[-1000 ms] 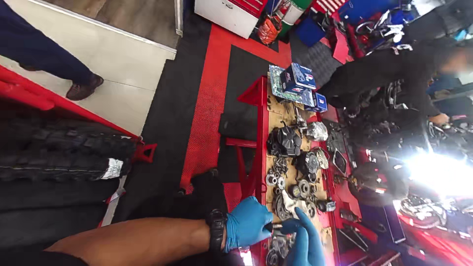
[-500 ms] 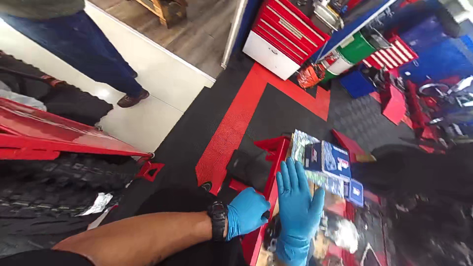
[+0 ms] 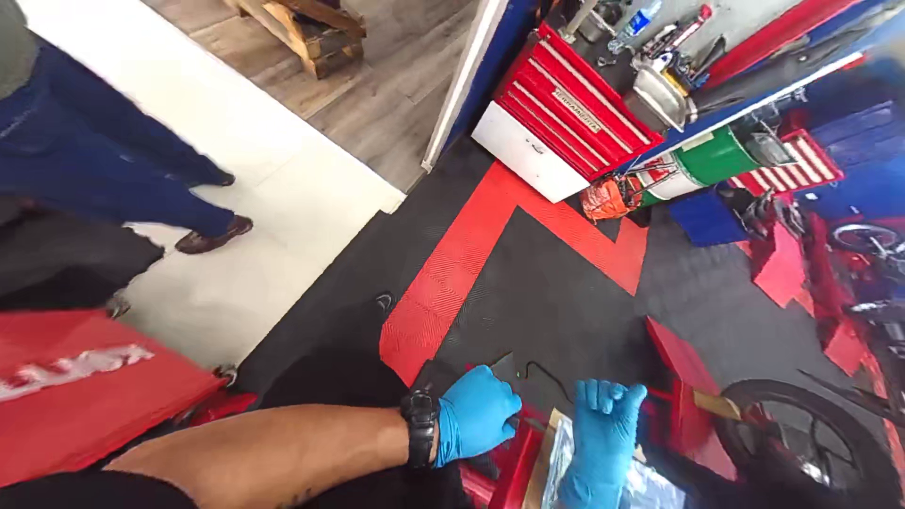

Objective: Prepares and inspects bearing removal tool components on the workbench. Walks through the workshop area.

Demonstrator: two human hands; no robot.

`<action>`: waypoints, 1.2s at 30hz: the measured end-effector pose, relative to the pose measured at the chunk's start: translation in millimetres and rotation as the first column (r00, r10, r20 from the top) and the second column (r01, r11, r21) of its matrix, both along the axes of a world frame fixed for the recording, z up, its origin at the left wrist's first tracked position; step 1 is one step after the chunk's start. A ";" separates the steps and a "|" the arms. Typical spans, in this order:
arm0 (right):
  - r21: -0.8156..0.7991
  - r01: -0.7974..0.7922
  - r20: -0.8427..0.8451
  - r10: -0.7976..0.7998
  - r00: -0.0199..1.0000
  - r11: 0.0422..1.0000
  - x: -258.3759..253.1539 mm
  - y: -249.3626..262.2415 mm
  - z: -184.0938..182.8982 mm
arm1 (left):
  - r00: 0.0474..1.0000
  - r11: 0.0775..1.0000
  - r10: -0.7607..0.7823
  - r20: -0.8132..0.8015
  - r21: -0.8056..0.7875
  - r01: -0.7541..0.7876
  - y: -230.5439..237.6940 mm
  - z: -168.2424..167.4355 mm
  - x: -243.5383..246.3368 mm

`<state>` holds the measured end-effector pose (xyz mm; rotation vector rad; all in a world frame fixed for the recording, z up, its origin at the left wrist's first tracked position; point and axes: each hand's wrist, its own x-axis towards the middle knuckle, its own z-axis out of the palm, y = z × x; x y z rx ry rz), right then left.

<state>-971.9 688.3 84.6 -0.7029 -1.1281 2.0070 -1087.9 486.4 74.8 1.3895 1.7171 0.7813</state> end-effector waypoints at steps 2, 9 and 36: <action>-0.032 0.180 0.096 -0.176 0.980 0.983 -23.2 28.3 16.8 | 0.997 0.997 -0.079 -0.004 0.022 0.079 40.0 10.2 -39.0; 0.004 0.435 0.070 -0.434 0.898 0.900 -54.2 142.6 38.7 | 0.943 0.941 -0.332 0.003 0.066 0.331 187.1 12.1 -108.9; 0.541 -0.059 0.818 -0.509 0.267 0.839 -59.0 861.6 -130.2 | 0.694 0.692 -0.719 0.015 0.108 0.714 910.0 0.6 -208.7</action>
